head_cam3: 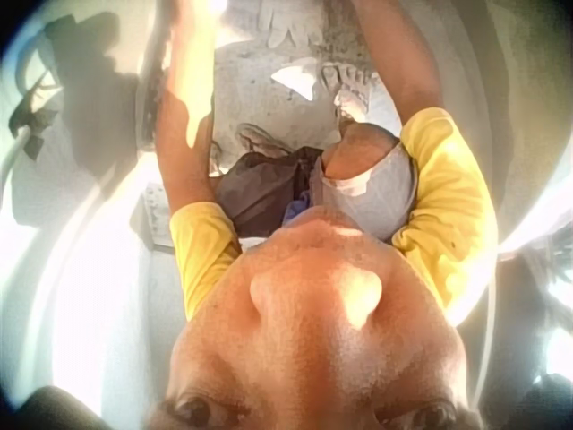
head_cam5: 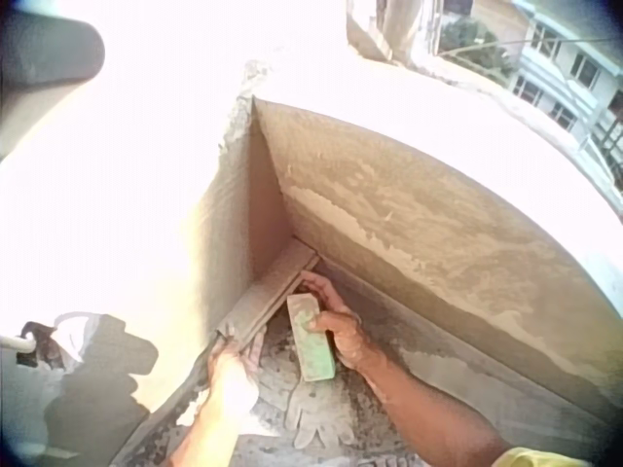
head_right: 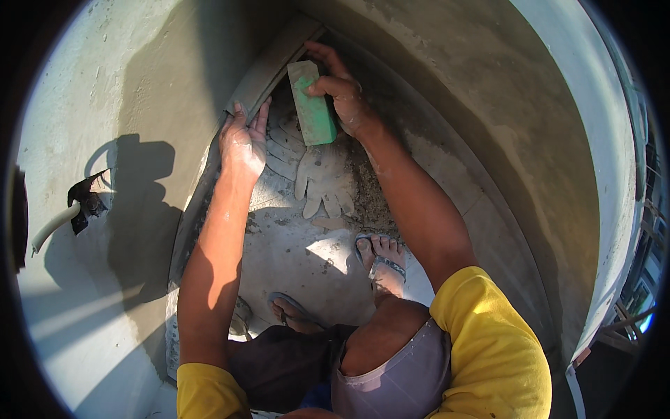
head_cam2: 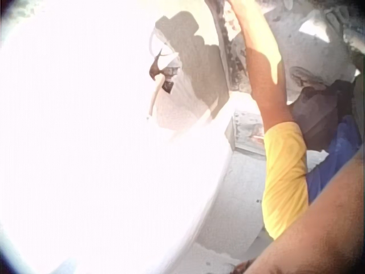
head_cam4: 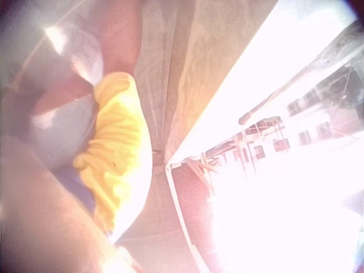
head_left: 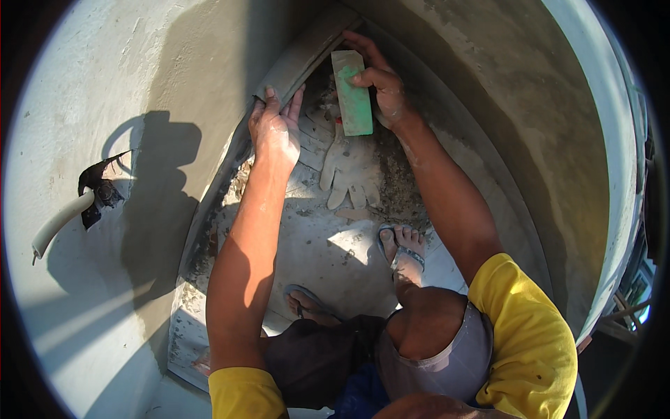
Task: Applying mortar to a ceramic tile and fixing it onto a wall surface.
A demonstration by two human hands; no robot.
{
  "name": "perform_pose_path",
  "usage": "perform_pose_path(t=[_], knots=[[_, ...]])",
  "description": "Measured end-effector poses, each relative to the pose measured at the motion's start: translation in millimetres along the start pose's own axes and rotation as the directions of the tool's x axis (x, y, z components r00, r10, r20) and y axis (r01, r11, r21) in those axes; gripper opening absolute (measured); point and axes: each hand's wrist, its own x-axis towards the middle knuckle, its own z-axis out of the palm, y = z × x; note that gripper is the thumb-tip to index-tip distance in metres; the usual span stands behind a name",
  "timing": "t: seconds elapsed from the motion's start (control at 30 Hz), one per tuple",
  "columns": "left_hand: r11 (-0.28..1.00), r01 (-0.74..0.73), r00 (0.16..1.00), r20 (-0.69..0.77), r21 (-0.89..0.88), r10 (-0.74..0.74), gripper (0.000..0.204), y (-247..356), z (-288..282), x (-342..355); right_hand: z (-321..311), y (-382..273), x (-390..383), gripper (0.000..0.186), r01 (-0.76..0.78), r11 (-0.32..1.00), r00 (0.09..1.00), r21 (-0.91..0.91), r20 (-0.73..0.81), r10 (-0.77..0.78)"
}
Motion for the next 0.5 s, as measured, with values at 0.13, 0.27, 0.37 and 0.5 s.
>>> perform_pose_path(t=[0.13,0.27,0.37,0.5], knots=[[1.0,-0.003,1.0,0.013,-0.006,0.003,0.035,0.4,1.2,1.1,-0.8,1.0,1.2,0.074,-0.021,1.0,1.0,0.009,0.0,0.021],[1.0,0.002,1.0,0.009,-0.017,-0.002,0.035,-0.3,2.1,0.1,-1.0,1.8,1.8,0.076,-0.007,1.0,1.0,-0.003,0.005,0.007],[1.0,-0.009,1.0,0.013,-0.017,0.009,0.035,-0.5,1.5,0.2,0.4,0.0,0.7,0.077,0.007,1.0,1.0,-0.027,0.013,-0.007],[1.0,-0.016,1.0,0.016,-0.026,0.016,0.036,-1.2,-0.1,0.9,1.8,-3.1,0.4,0.079,0.022,0.999,1.0,-0.049,0.021,-0.021]])
